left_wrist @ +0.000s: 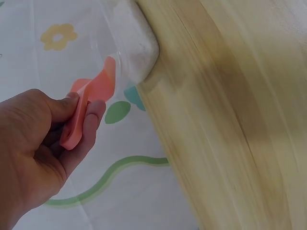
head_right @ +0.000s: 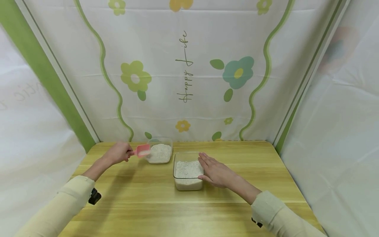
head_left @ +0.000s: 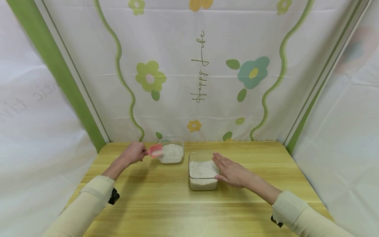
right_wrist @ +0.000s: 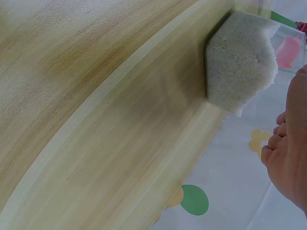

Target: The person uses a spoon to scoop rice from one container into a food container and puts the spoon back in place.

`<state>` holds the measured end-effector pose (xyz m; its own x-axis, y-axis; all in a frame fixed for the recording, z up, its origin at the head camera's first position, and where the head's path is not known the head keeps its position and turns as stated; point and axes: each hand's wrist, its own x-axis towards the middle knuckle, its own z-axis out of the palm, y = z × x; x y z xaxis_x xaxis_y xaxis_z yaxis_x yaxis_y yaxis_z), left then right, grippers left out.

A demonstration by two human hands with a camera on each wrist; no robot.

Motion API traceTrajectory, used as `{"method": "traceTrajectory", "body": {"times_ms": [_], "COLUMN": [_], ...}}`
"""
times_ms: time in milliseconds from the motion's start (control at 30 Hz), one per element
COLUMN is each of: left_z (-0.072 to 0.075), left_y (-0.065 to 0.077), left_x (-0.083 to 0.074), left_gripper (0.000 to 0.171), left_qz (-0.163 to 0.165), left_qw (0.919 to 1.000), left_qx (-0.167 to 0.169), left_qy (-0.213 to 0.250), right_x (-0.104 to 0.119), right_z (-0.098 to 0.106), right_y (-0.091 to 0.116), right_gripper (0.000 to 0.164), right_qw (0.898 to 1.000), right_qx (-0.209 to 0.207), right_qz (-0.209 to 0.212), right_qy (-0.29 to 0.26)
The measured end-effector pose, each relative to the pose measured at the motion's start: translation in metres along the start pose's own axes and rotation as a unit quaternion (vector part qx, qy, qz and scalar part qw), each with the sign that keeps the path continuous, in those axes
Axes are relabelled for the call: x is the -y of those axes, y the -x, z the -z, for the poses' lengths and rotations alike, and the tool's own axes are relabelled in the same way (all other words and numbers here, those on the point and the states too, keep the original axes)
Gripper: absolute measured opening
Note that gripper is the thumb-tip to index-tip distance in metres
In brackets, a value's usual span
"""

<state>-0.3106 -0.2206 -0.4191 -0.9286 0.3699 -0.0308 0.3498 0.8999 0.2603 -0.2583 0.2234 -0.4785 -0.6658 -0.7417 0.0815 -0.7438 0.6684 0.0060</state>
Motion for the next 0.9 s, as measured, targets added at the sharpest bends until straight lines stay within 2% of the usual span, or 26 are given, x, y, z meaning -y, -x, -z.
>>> {"method": "traceTrajectory", "body": {"times_ms": [300, 433, 467, 533, 633, 700, 767, 867, 900], "left_z": [-0.005, -0.008, -0.009, -0.012, -0.015, -0.016, -0.017, -0.016, -0.015], "left_y": [-0.003, -0.005, -0.005, -0.005, -0.006, -0.005, -0.006, -0.007, -0.007], "left_x": [-0.007, -0.007, -0.007, -0.008, -0.009, -0.010, -0.009, -0.011, -0.013], "left_gripper": [0.025, 0.016, 0.013, 0.013, 0.018, 0.017, 0.013, 0.005, 0.005], "left_qz": [-0.027, -0.057, -0.068, -0.097, -0.140, -0.157, -0.165, -0.167, -0.167], "left_qw": [0.9958, 0.9881, 0.9841, 0.9709, 0.9435, 0.9280, 0.9189, 0.9143, 0.9152], "left_qx": [-0.034, -0.061, -0.067, -0.085, -0.121, -0.150, -0.178, -0.210, -0.217], "left_qy": [-0.081, -0.129, -0.150, -0.202, -0.275, -0.303, -0.311, -0.304, -0.295], "right_x": [0.000, 0.000, 0.000, 0.001, 0.001, 0.001, 0.001, 0.001, 0.001], "right_z": [0.000, 0.000, 0.000, 0.001, 0.001, 0.002, 0.002, 0.002, 0.002], "right_y": [0.001, 0.001, 0.000, 0.000, 0.000, 0.000, 0.000, 0.000, 0.000], "right_gripper": [0.074, 0.074, 0.074, 0.074, 0.074, 0.074, 0.074, 0.074, 0.074], "right_qw": [1.000, 1.000, 1.000, 1.000, 1.000, 1.000, 1.000, 1.000, 1.000], "right_qx": [-0.001, 0.000, 0.001, 0.001, 0.001, 0.001, 0.001, 0.003, 0.003], "right_qz": [-0.002, -0.003, -0.003, -0.002, -0.004, -0.004, -0.004, -0.004, -0.004], "right_qy": [-0.001, -0.003, -0.004, -0.005, -0.005, -0.006, -0.006, -0.007, -0.007]}}
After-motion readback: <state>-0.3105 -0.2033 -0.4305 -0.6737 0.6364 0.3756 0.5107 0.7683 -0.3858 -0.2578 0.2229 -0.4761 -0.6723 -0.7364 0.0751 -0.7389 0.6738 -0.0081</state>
